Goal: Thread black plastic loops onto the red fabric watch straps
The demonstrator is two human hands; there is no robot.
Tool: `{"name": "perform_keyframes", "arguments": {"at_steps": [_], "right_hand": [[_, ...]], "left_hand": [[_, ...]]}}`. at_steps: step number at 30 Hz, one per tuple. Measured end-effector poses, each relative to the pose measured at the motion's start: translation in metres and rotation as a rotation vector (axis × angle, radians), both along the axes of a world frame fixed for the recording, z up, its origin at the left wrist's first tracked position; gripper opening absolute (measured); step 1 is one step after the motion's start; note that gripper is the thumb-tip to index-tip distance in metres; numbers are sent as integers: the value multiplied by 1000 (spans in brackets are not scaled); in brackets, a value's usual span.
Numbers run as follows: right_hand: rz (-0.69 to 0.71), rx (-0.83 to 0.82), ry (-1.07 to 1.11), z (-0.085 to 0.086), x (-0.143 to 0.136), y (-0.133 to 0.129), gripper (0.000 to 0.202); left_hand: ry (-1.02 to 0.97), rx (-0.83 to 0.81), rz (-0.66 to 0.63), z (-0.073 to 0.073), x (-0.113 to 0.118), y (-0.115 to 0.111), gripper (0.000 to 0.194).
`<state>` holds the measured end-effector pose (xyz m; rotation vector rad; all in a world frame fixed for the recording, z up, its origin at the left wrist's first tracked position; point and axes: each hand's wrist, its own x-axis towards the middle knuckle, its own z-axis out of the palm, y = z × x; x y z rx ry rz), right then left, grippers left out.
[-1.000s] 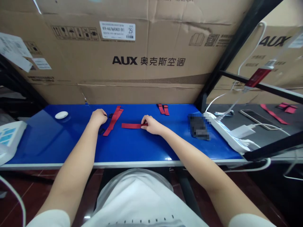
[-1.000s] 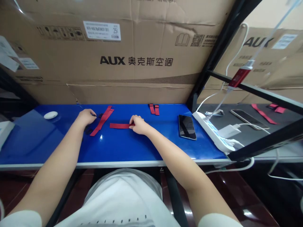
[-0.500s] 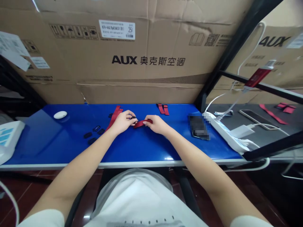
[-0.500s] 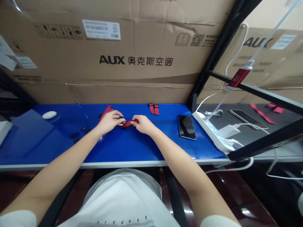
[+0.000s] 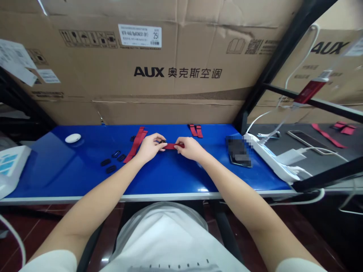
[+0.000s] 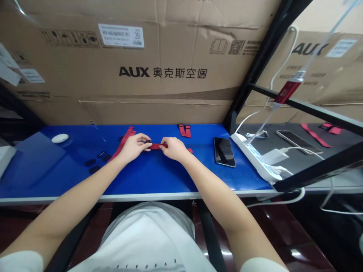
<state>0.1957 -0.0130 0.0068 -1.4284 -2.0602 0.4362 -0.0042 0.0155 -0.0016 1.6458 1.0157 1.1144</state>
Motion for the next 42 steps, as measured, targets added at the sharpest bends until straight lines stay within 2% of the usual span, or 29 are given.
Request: {"name": "perform_keyframes", "arguments": {"at_steps": [3,6,10,16,21,25,29,33,35,39,42], "right_hand": [[41,-10,4,1,-4,-3,7],[106,-42,126,1,-4,-2,10],[163,-115,296,0,0,2,12],[248,-120,365,5,2,1,22],[294,-139,413,3,1,0,26],[240,-132,436,0,-1,2,25],[183,-124,469,-4,-3,4,21],[223,-197,526,-2,-2,3,22],[238,-234,575,1,-1,1,25],[214,-257,623,6,-1,-2,27],[169,-238,640,8,-2,-2,29]], "left_hand": [[-64,-25,-83,0,6,-4,30],[-170,-74,-129,1,8,-6,34],[-251,-136,-134,4,5,-8,43],[-233,-190,-154,6,3,-10,48],[-266,-247,-120,5,5,-10,52],[-274,-246,-146,1,4,-8,58],[-169,-179,-178,1,3,-7,65],[-2,5,-152,8,4,-11,49],[4,67,-124,11,5,-13,38],[-107,-21,-132,12,7,-13,41],[-103,-66,-138,11,6,-12,47]]}}
